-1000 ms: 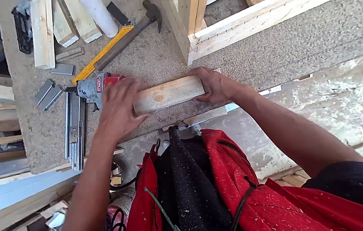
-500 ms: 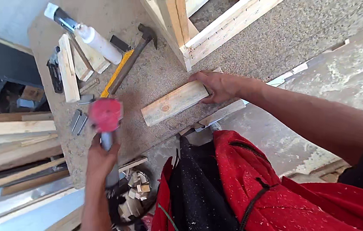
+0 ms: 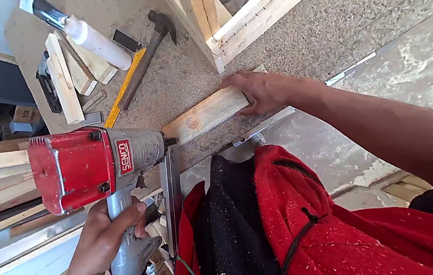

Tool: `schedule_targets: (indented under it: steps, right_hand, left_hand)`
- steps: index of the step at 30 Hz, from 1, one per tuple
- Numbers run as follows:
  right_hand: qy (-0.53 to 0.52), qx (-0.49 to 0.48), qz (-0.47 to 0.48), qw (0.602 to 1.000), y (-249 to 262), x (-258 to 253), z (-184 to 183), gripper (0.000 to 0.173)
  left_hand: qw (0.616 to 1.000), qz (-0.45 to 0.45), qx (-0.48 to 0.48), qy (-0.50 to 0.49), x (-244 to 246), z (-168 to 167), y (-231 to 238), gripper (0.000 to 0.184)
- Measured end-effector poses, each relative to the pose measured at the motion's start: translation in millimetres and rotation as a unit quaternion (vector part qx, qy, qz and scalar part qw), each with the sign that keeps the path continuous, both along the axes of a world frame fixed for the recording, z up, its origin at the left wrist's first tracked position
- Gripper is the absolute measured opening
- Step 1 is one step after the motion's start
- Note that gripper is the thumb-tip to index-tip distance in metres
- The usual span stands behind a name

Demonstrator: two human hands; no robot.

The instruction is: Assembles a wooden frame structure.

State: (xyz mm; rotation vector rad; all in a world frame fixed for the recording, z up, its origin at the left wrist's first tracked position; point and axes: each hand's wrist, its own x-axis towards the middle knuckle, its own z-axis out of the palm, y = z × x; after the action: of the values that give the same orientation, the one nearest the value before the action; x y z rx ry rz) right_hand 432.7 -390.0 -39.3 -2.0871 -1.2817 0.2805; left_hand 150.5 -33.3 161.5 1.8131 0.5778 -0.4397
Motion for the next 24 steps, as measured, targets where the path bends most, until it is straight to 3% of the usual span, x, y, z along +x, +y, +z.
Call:
schedule_targets:
  steps: [3,5,7,11,14,18,24]
  right_hand:
    - [-0.008,0.009,-0.001,1.000,0,1,-1,0.082]
    - [-0.006,0.007,0.001,1.000,-1,0,0,0.082]
    - [0.005,0.001,0.004,1.000,-1,1,3,0.082]
    - [0.012,-0.001,0.001,1.000,-1,1,3,0.083]
    - [0.004,0.005,0.000,1.000,-3,3,-1,0.082]
    - [0.005,-0.005,-0.001,1.000,-3,2,0,0.082]
    - [0.009,0.006,-0.002,1.000,-5,2,-2,0.083]
  left_hand:
    - [0.999,-0.007,-0.005,0.039,7,1,5,0.021]
    - [0.998,-0.011,-0.005,0.059,8,2,6,0.039]
    - [0.997,-0.005,0.008,0.076,9,3,4,0.045]
    - [0.996,-0.015,0.052,0.071,14,9,-13,0.041]
    - [0.998,-0.004,0.053,0.040,25,15,-24,0.027]
    - [0.998,-0.007,0.034,0.052,56,9,-36,0.043]
    - [0.994,-0.023,0.070,0.077,64,13,-47,0.044]
